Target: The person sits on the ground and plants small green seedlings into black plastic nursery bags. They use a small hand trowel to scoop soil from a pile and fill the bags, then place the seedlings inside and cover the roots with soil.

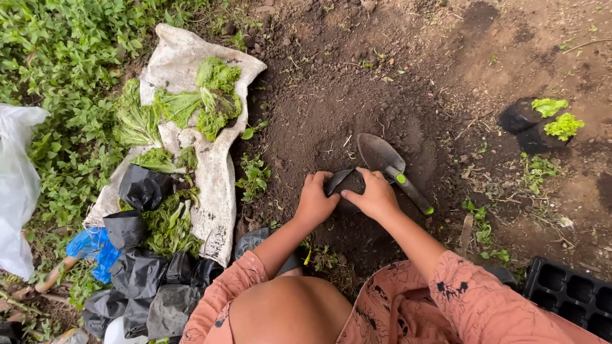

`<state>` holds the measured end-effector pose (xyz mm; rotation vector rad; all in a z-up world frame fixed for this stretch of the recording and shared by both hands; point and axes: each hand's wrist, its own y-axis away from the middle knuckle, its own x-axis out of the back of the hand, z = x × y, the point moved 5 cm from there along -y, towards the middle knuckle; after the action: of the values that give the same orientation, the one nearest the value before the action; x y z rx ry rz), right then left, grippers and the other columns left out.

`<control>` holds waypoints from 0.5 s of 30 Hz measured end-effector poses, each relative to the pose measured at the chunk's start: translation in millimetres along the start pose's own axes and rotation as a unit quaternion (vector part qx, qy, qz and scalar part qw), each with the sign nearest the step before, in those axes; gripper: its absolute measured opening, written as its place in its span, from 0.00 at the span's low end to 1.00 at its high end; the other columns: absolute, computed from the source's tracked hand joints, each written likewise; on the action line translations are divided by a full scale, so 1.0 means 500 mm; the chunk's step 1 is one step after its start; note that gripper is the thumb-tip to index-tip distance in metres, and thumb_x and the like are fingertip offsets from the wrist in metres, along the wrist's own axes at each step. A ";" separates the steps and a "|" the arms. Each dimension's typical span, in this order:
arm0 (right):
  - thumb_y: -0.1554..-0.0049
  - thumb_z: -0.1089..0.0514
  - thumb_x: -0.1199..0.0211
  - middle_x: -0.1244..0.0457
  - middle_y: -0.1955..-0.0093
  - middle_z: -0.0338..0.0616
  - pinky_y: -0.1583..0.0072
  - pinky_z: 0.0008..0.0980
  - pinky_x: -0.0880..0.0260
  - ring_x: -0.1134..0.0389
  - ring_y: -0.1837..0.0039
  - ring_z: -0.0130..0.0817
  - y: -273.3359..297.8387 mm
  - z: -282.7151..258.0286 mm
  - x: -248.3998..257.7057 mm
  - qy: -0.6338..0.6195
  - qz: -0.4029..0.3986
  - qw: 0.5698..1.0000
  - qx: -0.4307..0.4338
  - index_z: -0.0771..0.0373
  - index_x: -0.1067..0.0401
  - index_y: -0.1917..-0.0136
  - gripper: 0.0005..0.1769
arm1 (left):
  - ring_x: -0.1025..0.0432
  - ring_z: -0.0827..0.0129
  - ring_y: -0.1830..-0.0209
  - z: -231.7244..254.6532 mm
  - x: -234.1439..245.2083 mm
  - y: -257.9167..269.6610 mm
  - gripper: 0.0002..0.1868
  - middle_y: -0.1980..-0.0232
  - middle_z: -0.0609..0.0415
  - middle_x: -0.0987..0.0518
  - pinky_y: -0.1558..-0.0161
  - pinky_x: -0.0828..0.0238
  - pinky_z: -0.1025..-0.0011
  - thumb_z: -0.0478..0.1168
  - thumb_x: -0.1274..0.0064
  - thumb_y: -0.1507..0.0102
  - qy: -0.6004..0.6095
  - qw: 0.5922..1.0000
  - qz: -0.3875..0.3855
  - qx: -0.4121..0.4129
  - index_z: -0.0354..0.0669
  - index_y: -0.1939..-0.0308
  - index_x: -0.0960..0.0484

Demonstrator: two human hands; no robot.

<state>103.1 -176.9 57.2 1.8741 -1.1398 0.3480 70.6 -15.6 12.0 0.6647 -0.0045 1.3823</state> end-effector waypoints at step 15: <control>0.44 0.57 0.37 0.35 0.40 0.72 0.48 0.51 0.23 0.29 0.41 0.62 -0.072 0.009 -0.030 0.087 -0.016 0.996 0.027 0.71 0.36 0.29 0.32 | 0.31 0.34 0.36 -0.002 0.014 -0.010 0.28 0.39 0.33 0.34 0.40 0.24 0.45 0.39 0.47 0.36 -0.004 1.000 -0.008 0.004 0.33 0.33 0.32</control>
<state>123.9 -165.4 25.7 1.8662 -0.9910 0.5187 76.1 -9.0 11.8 0.6748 -0.0001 1.3658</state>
